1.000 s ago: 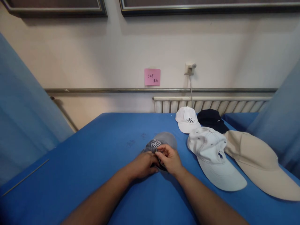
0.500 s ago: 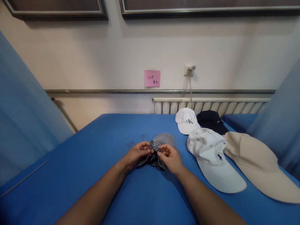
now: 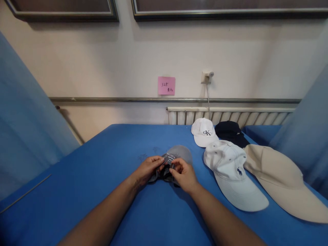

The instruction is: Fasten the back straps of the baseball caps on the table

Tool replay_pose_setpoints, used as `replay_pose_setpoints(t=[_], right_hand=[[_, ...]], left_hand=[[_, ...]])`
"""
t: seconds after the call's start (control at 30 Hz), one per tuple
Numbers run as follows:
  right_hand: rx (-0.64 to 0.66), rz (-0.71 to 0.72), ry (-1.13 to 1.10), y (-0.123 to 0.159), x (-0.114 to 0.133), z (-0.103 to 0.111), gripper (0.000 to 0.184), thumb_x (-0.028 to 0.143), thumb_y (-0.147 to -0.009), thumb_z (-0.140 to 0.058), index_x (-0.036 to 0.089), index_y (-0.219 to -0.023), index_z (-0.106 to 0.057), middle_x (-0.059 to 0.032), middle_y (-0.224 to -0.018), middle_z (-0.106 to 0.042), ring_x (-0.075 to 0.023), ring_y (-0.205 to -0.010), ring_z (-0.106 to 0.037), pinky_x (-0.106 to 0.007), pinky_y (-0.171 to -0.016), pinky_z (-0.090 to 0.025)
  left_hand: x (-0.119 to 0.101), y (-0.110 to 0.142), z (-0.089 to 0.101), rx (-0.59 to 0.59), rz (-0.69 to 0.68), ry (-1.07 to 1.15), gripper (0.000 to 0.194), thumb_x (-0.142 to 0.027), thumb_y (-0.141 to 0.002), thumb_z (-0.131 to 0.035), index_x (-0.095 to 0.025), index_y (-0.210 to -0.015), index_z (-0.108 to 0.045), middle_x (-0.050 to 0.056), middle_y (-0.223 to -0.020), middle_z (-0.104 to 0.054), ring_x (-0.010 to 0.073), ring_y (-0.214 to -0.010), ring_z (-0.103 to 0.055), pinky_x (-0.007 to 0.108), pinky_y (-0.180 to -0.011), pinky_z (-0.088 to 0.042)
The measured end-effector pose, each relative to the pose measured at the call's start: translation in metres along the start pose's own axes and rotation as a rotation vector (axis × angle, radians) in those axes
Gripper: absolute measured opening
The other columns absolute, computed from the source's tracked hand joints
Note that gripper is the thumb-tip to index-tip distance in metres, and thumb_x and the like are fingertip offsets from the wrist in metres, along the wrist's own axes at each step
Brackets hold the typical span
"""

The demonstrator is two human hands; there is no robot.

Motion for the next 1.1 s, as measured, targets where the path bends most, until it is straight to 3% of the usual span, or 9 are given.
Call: replay_pose_setpoints(t=[0.2, 0.47, 0.73, 1.1], right_hand=[[-0.047, 0.032, -0.016, 0.000, 0.004, 0.003, 0.027, 0.035, -0.070, -0.074, 0.021, -0.092, -0.066, 0.0051, -0.061, -0.051, -0.0099, -0.052, -0.045, -0.022, -0.050, -0.037], [-0.034, 0.070, -0.021, 0.001, 0.004, 0.002, 0.028, 0.034, -0.074, -0.072, 0.021, -0.098, -0.067, 0.0017, -0.067, -0.059, -0.0138, -0.062, -0.055, -0.026, -0.059, -0.044], [-0.052, 0.206, 0.087, 0.004, 0.021, 0.003, 0.019, 0.028, -0.075, -0.071, 0.024, -0.093, -0.070, 0.0006, -0.075, -0.058, -0.0128, -0.062, -0.053, -0.026, -0.060, -0.045], [-0.014, 0.212, 0.091, 0.006, 0.019, 0.002, 0.022, 0.029, -0.076, -0.070, 0.025, -0.098, -0.070, 0.0000, -0.074, -0.058, -0.0139, -0.063, -0.052, -0.027, -0.059, -0.045]], left_hand=[[-0.005, 0.003, -0.003, 0.009, -0.013, -0.049, 0.040, -0.049, -0.069, -0.075, -0.012, -0.080, -0.066, -0.002, -0.060, -0.054, 0.0067, -0.052, -0.045, 0.020, -0.053, -0.035], [-0.003, 0.003, -0.006, 0.024, -0.003, -0.080, 0.038, -0.050, -0.070, -0.074, -0.014, -0.072, -0.061, -0.003, -0.058, -0.052, 0.0073, -0.052, -0.044, 0.021, -0.052, -0.034], [-0.006, 0.006, -0.010, 0.061, 0.002, -0.103, 0.037, -0.049, -0.070, -0.072, -0.013, -0.070, -0.061, -0.003, -0.058, -0.052, 0.0073, -0.052, -0.043, 0.021, -0.052, -0.033], [-0.004, 0.009, -0.014, 0.147, 0.047, -0.031, 0.034, -0.045, -0.071, -0.073, -0.015, -0.069, -0.059, -0.005, -0.055, -0.048, 0.0062, -0.048, -0.040, 0.020, -0.050, -0.033]])
Point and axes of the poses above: each hand's wrist, its own y-axis away from the middle knuckle, its own z-axis out of the back of the hand, x = y × z, the point moved 7 cm from there along -y, towards the middle knuckle
